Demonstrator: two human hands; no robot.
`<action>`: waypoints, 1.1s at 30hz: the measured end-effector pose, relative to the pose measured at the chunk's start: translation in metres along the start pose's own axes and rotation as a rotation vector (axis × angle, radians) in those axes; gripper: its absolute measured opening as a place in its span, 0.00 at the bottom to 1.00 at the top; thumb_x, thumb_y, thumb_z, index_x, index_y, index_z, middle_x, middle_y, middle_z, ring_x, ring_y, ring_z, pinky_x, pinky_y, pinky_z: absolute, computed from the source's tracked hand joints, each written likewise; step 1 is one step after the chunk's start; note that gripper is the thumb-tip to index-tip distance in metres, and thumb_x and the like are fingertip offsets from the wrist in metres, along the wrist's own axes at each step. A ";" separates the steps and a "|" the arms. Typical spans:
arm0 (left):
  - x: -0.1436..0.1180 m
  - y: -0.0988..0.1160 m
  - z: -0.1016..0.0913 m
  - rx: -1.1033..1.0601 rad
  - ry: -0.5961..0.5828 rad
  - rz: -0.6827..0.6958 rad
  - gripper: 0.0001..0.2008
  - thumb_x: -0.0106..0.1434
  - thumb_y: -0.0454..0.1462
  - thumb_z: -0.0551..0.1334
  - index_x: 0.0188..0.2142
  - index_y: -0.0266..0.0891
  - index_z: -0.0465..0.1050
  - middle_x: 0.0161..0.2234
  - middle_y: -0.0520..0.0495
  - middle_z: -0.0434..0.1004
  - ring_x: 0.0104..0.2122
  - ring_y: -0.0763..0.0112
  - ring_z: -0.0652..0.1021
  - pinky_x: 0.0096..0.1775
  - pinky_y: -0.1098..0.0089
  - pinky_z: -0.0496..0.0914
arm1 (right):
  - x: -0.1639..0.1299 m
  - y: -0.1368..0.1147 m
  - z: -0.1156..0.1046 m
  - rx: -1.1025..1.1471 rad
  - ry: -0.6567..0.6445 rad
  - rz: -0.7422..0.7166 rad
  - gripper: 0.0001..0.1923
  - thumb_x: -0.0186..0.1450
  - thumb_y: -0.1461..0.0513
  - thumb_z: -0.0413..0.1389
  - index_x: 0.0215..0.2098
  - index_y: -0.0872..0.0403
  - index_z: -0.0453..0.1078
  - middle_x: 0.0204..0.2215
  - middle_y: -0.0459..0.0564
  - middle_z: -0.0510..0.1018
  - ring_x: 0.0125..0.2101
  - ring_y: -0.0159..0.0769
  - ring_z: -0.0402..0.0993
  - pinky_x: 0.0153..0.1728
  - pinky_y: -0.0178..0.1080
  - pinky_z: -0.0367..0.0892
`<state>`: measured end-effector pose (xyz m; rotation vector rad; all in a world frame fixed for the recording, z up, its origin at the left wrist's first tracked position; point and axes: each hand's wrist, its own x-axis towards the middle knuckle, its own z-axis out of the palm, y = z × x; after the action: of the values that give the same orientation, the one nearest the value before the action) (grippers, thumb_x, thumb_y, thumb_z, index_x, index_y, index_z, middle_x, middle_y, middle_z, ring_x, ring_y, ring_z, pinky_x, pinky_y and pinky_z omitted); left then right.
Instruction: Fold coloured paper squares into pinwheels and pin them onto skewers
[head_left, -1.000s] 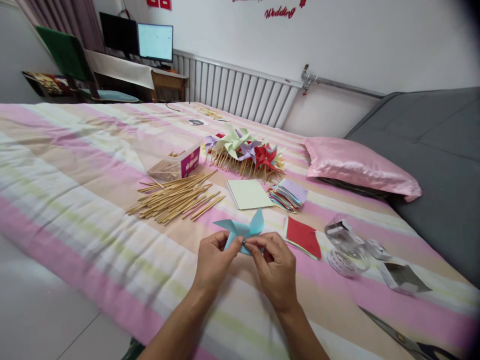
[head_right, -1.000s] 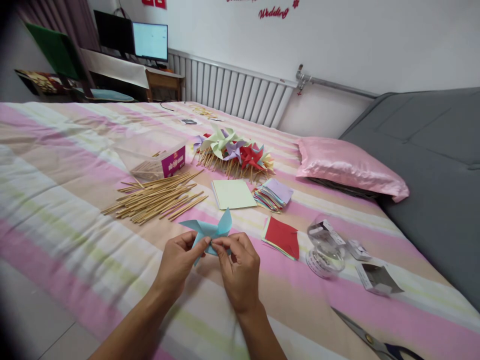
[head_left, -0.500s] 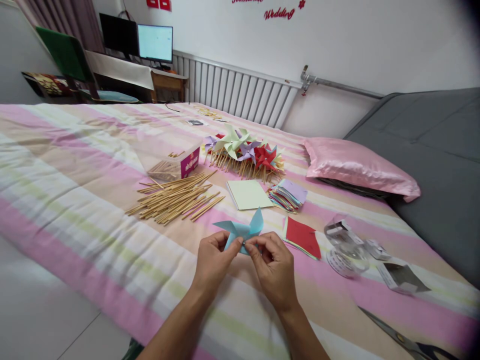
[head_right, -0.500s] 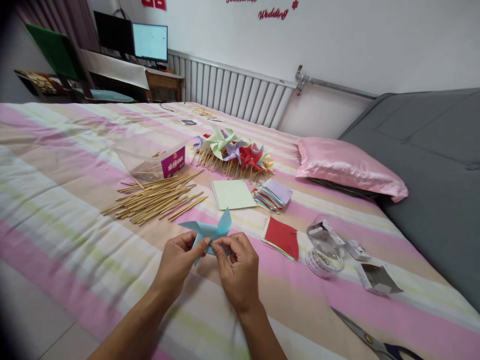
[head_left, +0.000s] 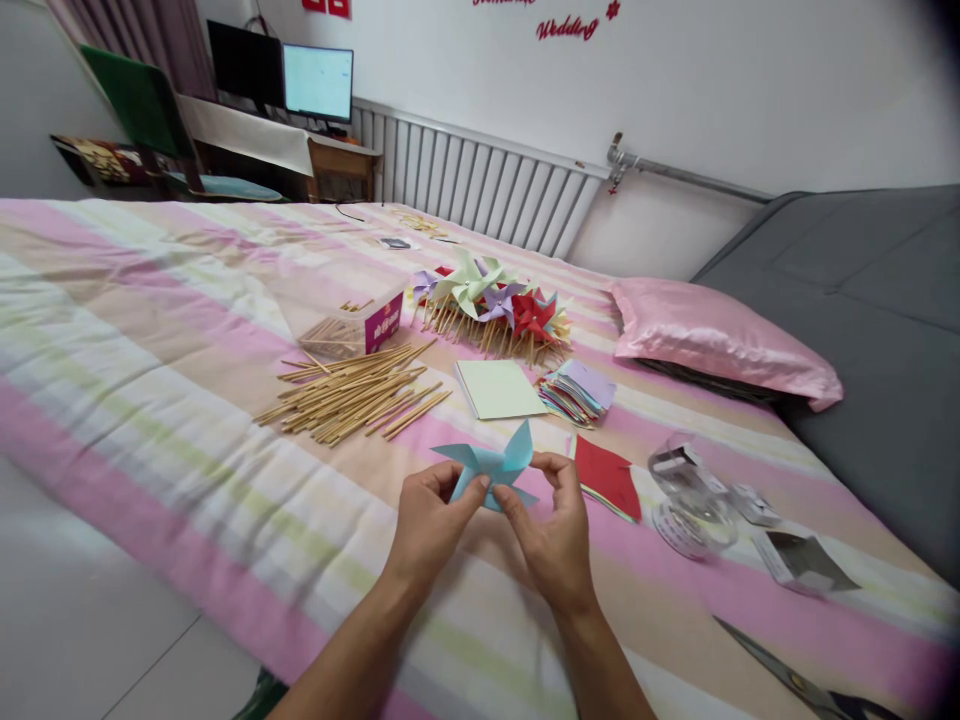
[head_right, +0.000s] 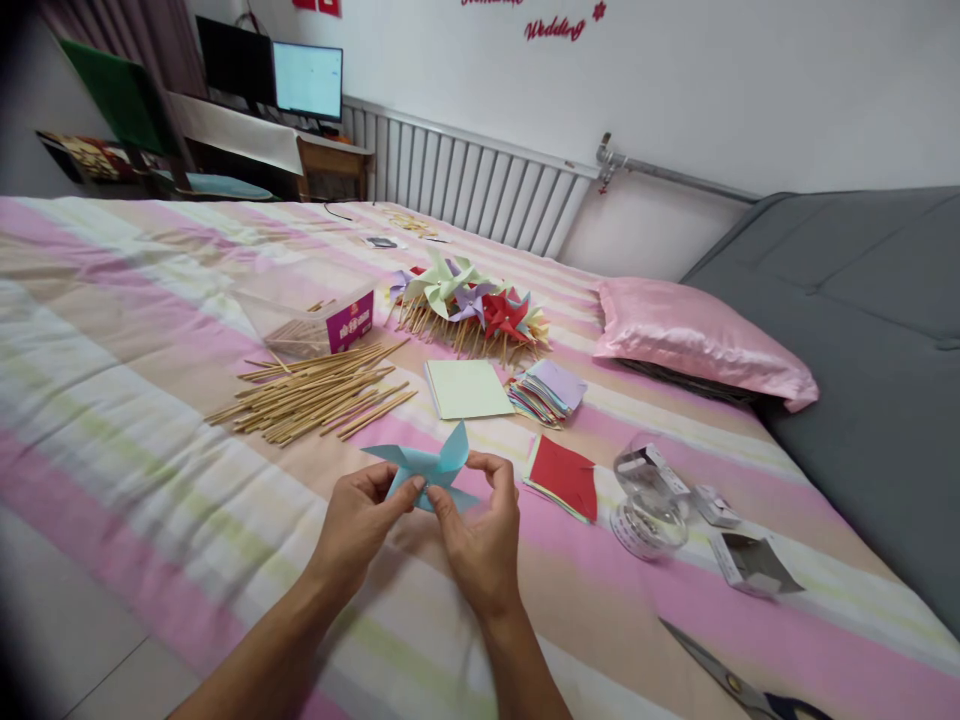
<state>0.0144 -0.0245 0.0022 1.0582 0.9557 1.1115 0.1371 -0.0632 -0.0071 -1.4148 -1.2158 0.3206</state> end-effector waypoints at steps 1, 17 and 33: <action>0.000 0.000 0.000 0.006 0.001 0.001 0.09 0.49 0.40 0.67 0.22 0.35 0.75 0.21 0.51 0.73 0.23 0.74 0.70 0.28 0.74 0.64 | 0.000 0.001 0.001 0.050 -0.023 0.034 0.21 0.56 0.58 0.60 0.46 0.53 0.62 0.41 0.53 0.74 0.45 0.43 0.70 0.46 0.46 0.65; -0.001 -0.003 -0.001 -0.016 -0.050 0.008 0.08 0.50 0.39 0.67 0.22 0.35 0.76 0.19 0.53 0.71 0.21 0.77 0.67 0.24 0.76 0.61 | 0.000 0.007 -0.002 0.175 -0.277 0.166 0.12 0.61 0.57 0.56 0.38 0.55 0.75 0.36 0.53 0.79 0.39 0.43 0.73 0.43 0.45 0.68; -0.001 -0.012 -0.002 -0.088 -0.036 0.001 0.12 0.49 0.42 0.69 0.24 0.32 0.77 0.21 0.48 0.75 0.22 0.73 0.72 0.27 0.74 0.66 | 0.000 -0.003 0.001 0.329 -0.331 0.310 0.17 0.57 0.53 0.60 0.38 0.57 0.75 0.35 0.54 0.81 0.37 0.45 0.76 0.40 0.40 0.70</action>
<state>0.0149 -0.0262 -0.0098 1.0046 0.8698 1.1218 0.1348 -0.0635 -0.0046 -1.2875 -1.1373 0.9577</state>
